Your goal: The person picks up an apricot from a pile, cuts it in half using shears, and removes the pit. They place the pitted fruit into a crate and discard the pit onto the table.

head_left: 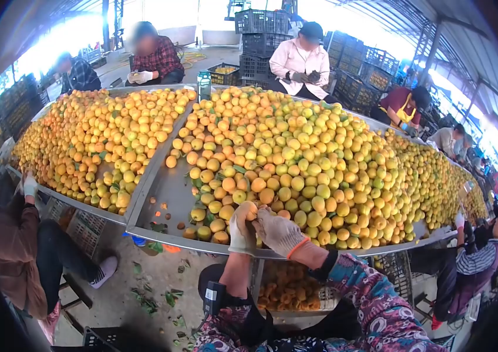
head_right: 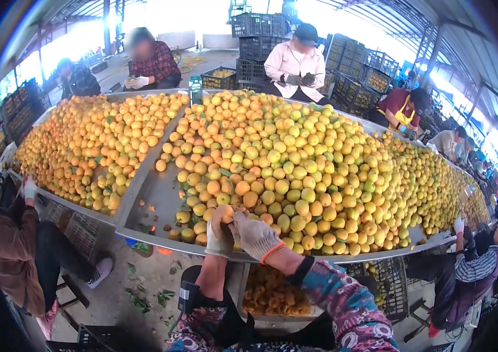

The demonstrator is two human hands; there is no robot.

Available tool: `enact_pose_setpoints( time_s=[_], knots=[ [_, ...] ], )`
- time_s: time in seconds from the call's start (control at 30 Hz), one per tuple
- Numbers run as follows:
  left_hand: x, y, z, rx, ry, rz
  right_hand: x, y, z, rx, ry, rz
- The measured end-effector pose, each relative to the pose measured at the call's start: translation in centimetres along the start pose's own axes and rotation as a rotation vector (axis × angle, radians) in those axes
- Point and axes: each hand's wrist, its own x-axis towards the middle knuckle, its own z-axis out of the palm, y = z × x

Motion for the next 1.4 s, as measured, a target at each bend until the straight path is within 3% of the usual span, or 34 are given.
enact_pose_setpoints(
  time_s=[0.1,0.17,0.37,0.5,0.57,0.67,0.7,0.77,0.8,0.9,0.97,1.0,1.1,1.13,1.23,1.27,1.37,1.4],
  knots=[
    [0.2,1.2,0.9,-0.054,0.108,-0.018,0.3,0.6,0.4,0.237,0.031,-0.057],
    [-0.7,4.3,3.0,-0.302,0.147,-0.090,0.1,0.9,1.4,0.325,0.065,-0.026],
    [-0.5,4.0,1.7,0.043,0.058,0.047,0.2,-0.3,1.4,0.513,-0.005,0.117],
    [-0.3,1.8,1.0,-0.237,0.072,0.000,0.3,-1.1,1.8,0.649,0.185,0.017],
    [-0.5,2.7,1.5,-0.467,0.135,-0.072,0.5,-1.1,1.0,0.552,0.054,0.033],
    [-0.2,2.5,0.8,-0.388,0.061,-0.205,-0.1,-1.1,0.2,1.181,-0.067,0.315],
    [0.2,2.4,0.6,-0.306,0.012,-0.224,-0.2,0.7,1.1,1.616,-0.122,0.404],
    [0.5,-0.1,0.2,-0.193,0.061,-0.169,-0.9,0.4,-0.7,1.028,-0.057,0.368],
    [0.9,-1.0,-0.5,0.055,0.068,-0.113,-1.2,0.1,-1.7,0.805,-0.005,0.351],
    [0.2,3.3,0.5,-0.038,-0.060,-0.495,-2.2,0.7,-2.6,0.592,0.192,0.271],
    [0.2,2.5,1.2,0.035,-0.102,-0.367,-1.9,1.5,-2.0,0.452,0.273,0.209],
    [0.0,1.8,1.8,0.152,-0.122,-0.140,-1.2,1.3,-1.3,0.544,0.331,0.107],
    [-0.7,0.6,1.6,0.247,-0.133,-0.084,-1.0,0.4,-1.6,0.797,0.302,0.230],
    [-0.7,0.1,2.0,0.243,-0.109,-0.084,-0.6,1.9,-0.2,0.739,0.428,0.132],
    [-0.9,0.6,2.6,0.366,-0.125,0.110,0.0,3.0,0.6,0.965,0.429,0.302],
    [-1.4,0.8,3.6,0.334,-0.068,0.195,0.2,3.1,0.6,1.293,0.478,0.356],
    [-2.2,3.4,5.0,-0.046,-0.196,-0.119,-2.0,3.9,-1.0,1.559,0.310,0.474],
    [-2.3,3.4,5.5,-0.168,-0.231,-0.156,-2.4,3.8,-1.2,1.595,0.386,0.511]
  ],
)
